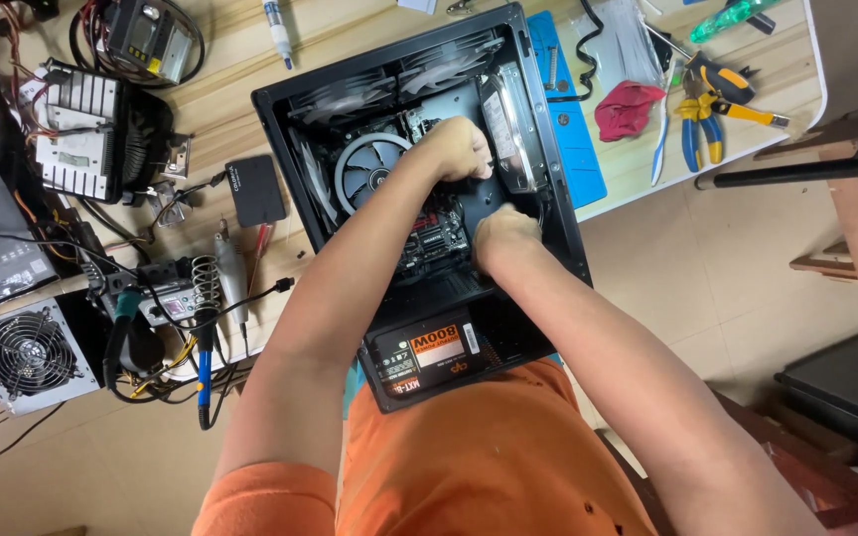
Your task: Organizing and connecting internal power and data cables inside a desktop computer case.
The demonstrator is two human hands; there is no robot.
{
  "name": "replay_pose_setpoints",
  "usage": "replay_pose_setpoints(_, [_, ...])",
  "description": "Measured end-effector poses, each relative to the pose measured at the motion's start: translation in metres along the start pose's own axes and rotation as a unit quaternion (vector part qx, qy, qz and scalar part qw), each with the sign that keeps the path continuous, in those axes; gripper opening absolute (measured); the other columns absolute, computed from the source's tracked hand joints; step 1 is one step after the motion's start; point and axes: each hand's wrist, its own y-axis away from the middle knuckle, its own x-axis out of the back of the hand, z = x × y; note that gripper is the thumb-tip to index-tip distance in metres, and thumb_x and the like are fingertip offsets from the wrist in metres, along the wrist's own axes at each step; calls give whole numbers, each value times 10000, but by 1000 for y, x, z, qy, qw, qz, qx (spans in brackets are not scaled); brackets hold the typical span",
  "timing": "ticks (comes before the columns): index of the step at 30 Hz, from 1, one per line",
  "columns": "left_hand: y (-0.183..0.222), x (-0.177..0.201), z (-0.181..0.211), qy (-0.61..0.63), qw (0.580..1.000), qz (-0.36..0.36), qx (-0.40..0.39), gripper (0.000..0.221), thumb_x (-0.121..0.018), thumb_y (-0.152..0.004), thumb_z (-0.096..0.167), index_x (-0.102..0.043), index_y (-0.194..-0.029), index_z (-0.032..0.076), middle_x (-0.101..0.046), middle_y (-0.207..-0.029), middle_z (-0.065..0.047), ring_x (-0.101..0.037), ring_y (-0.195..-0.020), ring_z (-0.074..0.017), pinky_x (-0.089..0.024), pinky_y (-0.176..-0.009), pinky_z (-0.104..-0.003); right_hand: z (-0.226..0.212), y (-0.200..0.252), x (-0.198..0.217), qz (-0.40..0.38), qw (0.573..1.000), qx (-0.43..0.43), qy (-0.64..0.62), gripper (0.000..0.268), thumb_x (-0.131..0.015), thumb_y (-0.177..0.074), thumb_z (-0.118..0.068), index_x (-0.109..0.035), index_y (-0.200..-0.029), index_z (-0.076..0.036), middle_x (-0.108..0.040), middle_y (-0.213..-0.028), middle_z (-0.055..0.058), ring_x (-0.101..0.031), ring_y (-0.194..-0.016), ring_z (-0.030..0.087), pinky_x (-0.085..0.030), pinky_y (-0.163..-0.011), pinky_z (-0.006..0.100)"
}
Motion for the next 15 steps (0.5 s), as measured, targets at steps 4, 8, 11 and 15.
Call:
replay_pose_setpoints(4, [-56, -36, -26, -21, 1000, -11, 9, 98, -917, -774, 295, -862, -828, 356, -811, -861, 51, -813, -1029, -238, -619, -911, -382, 7, -17, -4, 27, 976, -89, -197, 564, -402, -1096, -192, -347, -1636, -41, -580, -1448, 265, -632, -1353, 557, -559, -1072, 686])
replay_pose_setpoints(8, [-38, -28, -2, -44, 997, -19, 57, 135, -850, -840, 228, -874, -956, 294, -829, -1040, -59, -779, -1175, -308, -604, -1004, -422, 4, -17, -8, 17, 995, -31, -97, 611, -383, -1104, -157, -281, -1692, -23, -530, -1548, 272, -584, -1422, 519, -571, -1024, 723])
replay_pose_setpoints(11, [-5, -8, 25, -49, 994, -26, 99, 207, -850, -871, 227, -873, -1077, 237, -830, -1209, -132, -747, -1295, -352, -590, -1091, -487, 8, -23, -16, -9, 999, 20, 45, 662, -473, -1067, -107, -341, -1699, 40, -479, -1630, 261, -559, -1472, 451, -595, -976, 712])
replay_pose_setpoints(15, [22, 14, 43, -39, 984, 2, 174, 305, -844, -870, 203, -843, -1170, 152, -805, -1239, -150, -749, -1269, -385, -603, -1069, -560, 7, -12, -12, -36, 997, 22, 72, 583, -447, -1076, -118, -507, -1645, -6, -489, -1624, 251, -540, -1483, 425, -567, -996, 694])
